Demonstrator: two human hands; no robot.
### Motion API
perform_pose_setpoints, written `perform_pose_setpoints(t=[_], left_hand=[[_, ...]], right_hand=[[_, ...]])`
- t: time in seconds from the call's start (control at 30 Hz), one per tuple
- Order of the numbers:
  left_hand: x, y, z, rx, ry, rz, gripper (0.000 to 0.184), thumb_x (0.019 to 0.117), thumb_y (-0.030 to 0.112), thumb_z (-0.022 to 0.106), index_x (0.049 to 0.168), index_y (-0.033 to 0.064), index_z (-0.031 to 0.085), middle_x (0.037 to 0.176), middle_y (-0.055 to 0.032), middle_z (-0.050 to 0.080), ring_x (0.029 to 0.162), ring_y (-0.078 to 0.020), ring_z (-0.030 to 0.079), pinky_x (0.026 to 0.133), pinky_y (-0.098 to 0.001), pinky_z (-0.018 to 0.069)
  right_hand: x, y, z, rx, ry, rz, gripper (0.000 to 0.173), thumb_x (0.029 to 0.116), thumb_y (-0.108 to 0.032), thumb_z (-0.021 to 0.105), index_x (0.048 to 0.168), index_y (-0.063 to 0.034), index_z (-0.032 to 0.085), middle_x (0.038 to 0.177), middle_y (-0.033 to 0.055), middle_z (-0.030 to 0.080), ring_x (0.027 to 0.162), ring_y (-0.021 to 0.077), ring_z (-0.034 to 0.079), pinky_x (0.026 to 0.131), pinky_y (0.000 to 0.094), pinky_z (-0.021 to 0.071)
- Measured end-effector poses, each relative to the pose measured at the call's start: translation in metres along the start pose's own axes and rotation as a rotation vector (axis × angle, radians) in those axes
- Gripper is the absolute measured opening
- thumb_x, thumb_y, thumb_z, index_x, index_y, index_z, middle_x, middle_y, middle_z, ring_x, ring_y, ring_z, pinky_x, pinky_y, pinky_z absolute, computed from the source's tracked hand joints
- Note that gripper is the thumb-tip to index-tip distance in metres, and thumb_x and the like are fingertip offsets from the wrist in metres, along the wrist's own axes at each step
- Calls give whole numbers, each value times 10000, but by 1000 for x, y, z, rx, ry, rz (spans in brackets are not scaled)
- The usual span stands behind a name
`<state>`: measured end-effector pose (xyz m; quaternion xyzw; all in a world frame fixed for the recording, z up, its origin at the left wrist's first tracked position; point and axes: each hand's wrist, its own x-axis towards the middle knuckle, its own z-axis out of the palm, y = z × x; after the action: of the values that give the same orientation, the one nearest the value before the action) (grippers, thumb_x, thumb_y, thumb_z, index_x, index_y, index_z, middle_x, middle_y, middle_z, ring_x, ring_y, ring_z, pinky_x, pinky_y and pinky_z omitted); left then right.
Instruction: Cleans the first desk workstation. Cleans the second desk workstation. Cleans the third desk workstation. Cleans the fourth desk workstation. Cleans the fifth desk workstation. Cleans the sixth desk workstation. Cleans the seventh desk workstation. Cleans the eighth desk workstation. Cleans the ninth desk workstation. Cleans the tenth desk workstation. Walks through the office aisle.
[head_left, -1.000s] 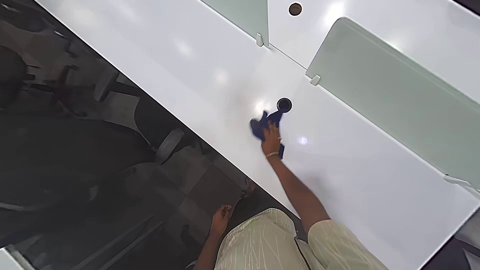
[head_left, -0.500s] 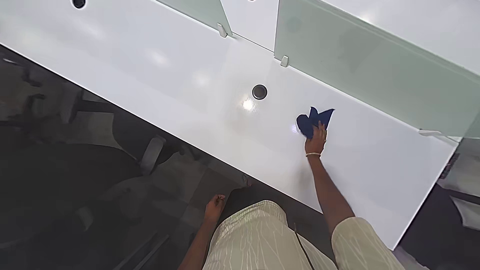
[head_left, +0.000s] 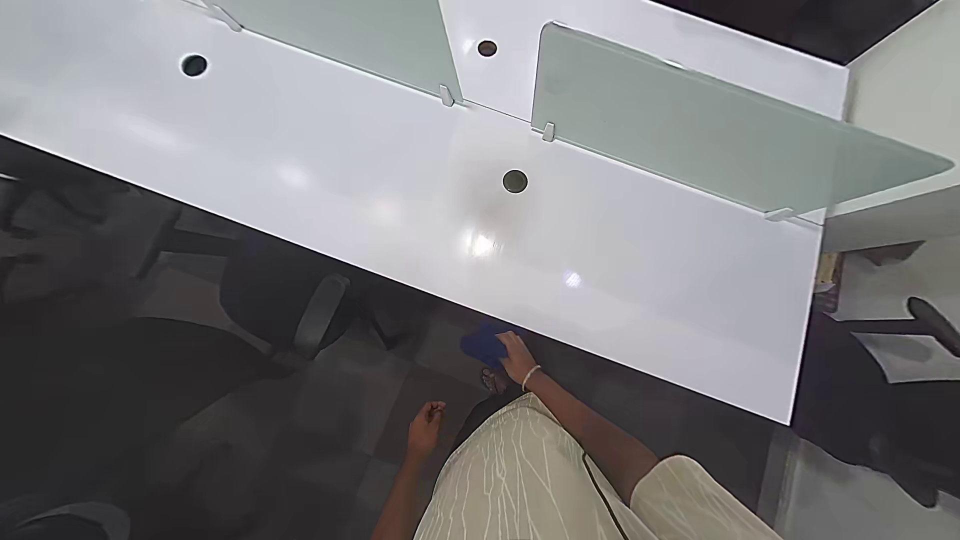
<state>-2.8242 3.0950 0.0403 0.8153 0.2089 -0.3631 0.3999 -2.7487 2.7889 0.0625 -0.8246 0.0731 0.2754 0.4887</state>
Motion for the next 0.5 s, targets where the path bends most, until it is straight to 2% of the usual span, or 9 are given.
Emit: perform_pose_setpoints(t=[0.03, 0.1, 0.23, 0.33, 0.4, 0.5], left_hand=[[-8, -16, -5, -32, 20, -18, 238, 1060, 98, 515, 1215, -38, 633, 1093, -202, 697, 948, -263, 688, 881, -449, 554], [-24, -50, -18, -96, 70, -43, 252, 1067, 103, 509, 1226, -60, 619, 1113, -228, 689, 971, -287, 692, 899, -466, 558], [-69, -132, -28, -196, 180, -118, 274, 1068, 133, 528, 1218, -72, 630, 1094, -244, 698, 988, -325, 696, 924, -500, 552], [-103, -193, -27, -189, 201, -239, 305, 1071, 179, 534, 1216, -62, 650, 1111, -248, 702, 1037, -363, 681, 976, -545, 510], [-123, -219, -29, -173, 190, -323, 346, 1084, 236, 518, 1243, -40, 653, 1132, -244, 701, 1072, -375, 670, 994, -557, 493], [-138, -237, -23, -274, 265, -389, 329, 1070, 217, 547, 1250, -38, 653, 1141, -256, 700, 1080, -392, 673, 984, -564, 504]], right_hand=[[1, -15, 9, 119, -87, -30, 482, 989, -117, 631, 1433, 34, 523, 1437, 251, 542, 1368, 349, 506, 1178, 457, 386], [0, -48, 32, 324, -225, -34, 491, 1032, -154, 595, 1451, 65, 464, 1458, 264, 521, 1373, 307, 511, 1179, 408, 381], [-10, -112, 81, 600, -351, 35, 444, 1073, -157, 513, 1467, 34, 438, 1401, 210, 573, 1263, 197, 586, 1099, 346, 456], [-22, -157, 110, 720, -422, 113, 417, 1095, -247, 468, 1423, 10, 476, 1271, 161, 644, 1117, 156, 651, 993, 337, 528], [-26, -179, 126, 723, -456, 142, 454, 1107, -333, 415, 1421, -14, 491, 1287, 149, 642, 1148, 161, 641, 1001, 353, 524], [-26, -208, 150, 741, -489, 158, 505, 1117, -404, 320, 1441, -68, 510, 1380, 129, 599, 1249, 170, 588, 1056, 385, 483]])
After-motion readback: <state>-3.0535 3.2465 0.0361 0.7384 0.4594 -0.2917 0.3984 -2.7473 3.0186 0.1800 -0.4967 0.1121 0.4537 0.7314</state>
